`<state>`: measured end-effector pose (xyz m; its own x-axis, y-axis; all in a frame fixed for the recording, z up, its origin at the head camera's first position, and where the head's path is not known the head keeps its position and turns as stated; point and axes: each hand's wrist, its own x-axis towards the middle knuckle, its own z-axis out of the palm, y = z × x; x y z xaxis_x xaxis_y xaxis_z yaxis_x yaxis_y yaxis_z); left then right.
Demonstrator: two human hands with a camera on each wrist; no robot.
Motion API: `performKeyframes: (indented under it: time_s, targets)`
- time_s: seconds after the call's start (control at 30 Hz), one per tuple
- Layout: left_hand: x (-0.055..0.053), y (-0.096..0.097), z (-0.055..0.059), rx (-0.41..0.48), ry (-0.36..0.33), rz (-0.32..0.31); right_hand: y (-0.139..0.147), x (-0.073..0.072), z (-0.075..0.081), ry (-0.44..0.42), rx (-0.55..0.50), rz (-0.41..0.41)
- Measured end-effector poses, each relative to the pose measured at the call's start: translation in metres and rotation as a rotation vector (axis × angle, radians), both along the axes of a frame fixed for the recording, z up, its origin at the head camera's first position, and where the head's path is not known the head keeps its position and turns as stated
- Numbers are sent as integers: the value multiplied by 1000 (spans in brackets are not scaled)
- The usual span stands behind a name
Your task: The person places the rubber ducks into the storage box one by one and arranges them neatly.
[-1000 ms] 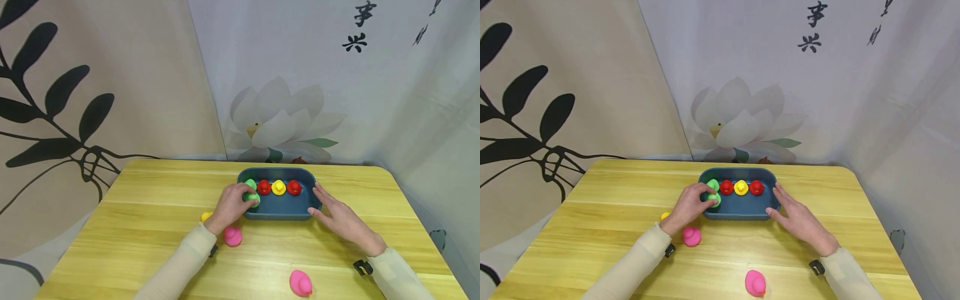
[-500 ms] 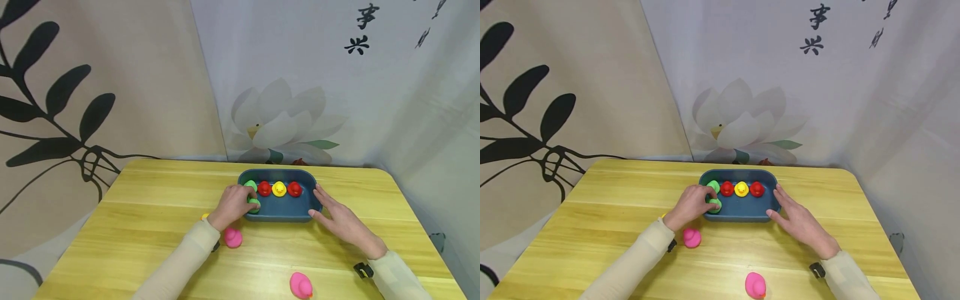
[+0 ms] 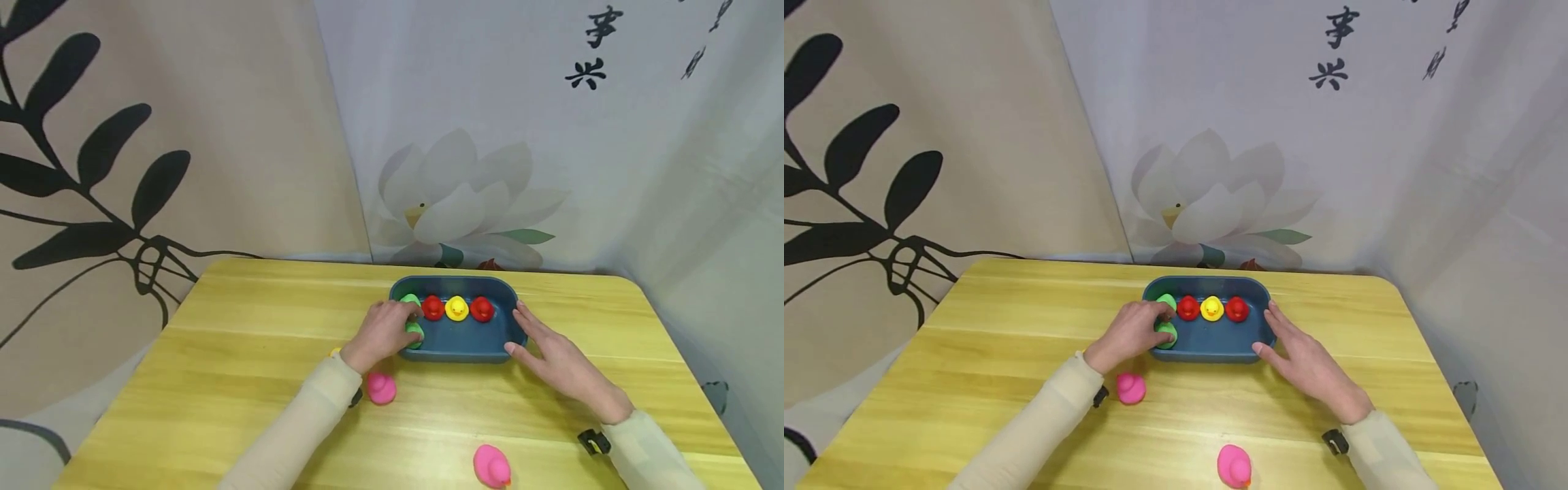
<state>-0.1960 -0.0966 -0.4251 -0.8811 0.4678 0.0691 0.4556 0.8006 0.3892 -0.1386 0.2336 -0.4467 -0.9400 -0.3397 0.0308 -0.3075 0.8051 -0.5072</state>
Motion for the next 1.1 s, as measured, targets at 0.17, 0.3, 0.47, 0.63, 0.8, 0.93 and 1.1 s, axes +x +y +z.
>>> performKeyframes:
  time_s: [0.17, 0.3, 0.47, 0.63, 0.8, 0.93, 1.1]
  targets:
    - [5, -8, 12, 141, -64, -13, -1, -1, 0, -9, -3, -2]
    - [13, -23, 22, 277, -106, -3, 0, -1, 1, -15, -4, -1]
    - [23, -49, 27, 365, -82, 24, 0, -1, 1, -23, -2, 2]
    - [26, -79, 29, 420, -75, 57, 0, 0, 3, -23, 2, 3]
    - [31, -103, 26, 478, -107, 74, 1, -1, 4, -24, 2, 1]
    - [35, -118, 19, 509, -174, 51, 0, 0, 3, -27, -1, 1]
    - [36, -135, 9, 534, -282, 14, 0, 0, 2, -22, -4, -2]
